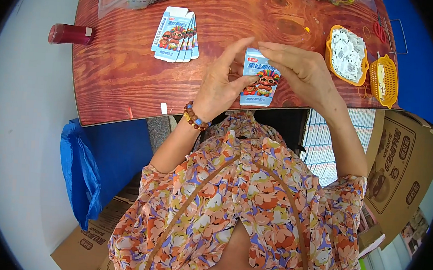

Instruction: Folding small cardboard packets for packaging at a factory workbench.

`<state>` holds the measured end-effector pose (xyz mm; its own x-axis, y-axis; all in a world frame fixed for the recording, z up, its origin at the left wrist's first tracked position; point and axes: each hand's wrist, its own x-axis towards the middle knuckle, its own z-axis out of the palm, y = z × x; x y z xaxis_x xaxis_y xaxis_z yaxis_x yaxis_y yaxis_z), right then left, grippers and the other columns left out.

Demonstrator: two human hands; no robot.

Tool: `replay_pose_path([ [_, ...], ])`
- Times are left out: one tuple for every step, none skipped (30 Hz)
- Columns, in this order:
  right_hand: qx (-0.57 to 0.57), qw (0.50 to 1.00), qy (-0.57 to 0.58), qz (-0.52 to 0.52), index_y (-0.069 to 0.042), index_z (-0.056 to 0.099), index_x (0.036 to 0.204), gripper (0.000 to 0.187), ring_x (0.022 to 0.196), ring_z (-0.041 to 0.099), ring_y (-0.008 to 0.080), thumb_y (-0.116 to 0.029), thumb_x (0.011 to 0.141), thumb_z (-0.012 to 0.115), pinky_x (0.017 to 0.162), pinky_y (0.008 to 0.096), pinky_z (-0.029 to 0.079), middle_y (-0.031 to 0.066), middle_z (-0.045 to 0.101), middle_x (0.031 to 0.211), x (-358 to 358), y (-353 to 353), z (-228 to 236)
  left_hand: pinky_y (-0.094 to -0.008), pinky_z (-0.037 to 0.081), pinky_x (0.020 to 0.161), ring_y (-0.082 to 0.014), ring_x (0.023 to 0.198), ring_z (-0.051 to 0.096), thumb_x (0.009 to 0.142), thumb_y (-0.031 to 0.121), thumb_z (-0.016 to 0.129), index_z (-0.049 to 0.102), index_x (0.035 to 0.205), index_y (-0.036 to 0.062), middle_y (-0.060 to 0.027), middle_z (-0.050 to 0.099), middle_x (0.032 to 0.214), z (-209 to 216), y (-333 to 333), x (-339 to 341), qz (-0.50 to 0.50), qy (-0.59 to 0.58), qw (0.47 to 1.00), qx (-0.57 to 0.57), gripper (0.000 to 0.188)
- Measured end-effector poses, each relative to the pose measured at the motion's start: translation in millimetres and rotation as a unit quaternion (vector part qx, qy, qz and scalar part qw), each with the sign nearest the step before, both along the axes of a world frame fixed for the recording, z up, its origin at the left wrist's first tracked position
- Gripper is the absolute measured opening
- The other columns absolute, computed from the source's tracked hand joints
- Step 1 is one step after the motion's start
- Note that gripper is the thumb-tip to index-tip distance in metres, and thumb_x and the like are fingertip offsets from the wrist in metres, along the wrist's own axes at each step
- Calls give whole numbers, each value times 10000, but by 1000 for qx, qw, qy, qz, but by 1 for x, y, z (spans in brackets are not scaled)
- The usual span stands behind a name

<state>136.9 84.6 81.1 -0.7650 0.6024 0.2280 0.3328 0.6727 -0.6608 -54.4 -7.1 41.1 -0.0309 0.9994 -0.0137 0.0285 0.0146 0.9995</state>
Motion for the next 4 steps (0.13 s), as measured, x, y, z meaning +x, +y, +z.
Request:
replay_pose_path([
  [-1, 1000, 0, 0, -30, 664, 1194, 300, 1100, 665, 229, -59, 896, 646, 939, 323, 524, 109, 700, 1166, 0, -1, -3, -261, 543, 734, -124, 851, 647, 800, -59, 712, 492, 1381, 86, -85, 628, 1088, -1, 0, 1, -7, 14, 1000, 19, 638],
  [16, 1000, -3, 1, -34, 661, 1202, 304, 1111, 661, 231, -70, 901, 642, 944, 326, 523, 110, 696, 1175, 1, -1, -7, -261, 543, 734, -124, 851, 647, 800, -59, 712, 492, 1381, 86, -85, 628, 1088, -4, 0, 1, -11, 13, 1000, 18, 638],
  [34, 999, -6, 3, -38, 657, 1210, 307, 1123, 656, 232, -80, 906, 639, 949, 330, 522, 110, 692, 1184, 2, 1, -11, -257, 544, 740, -127, 862, 646, 798, -62, 711, 514, 1374, 85, -81, 623, 1109, -8, -1, 1, -8, -4, 1000, 13, 626],
  [33, 999, -7, -1, -38, 657, 1210, 307, 1123, 656, 232, -80, 906, 639, 949, 330, 522, 110, 692, 1184, 3, 0, -11, -254, 544, 746, -129, 873, 645, 796, -65, 711, 535, 1366, 83, -76, 618, 1131, -11, -2, 0, -4, -22, 1000, 8, 614],
])
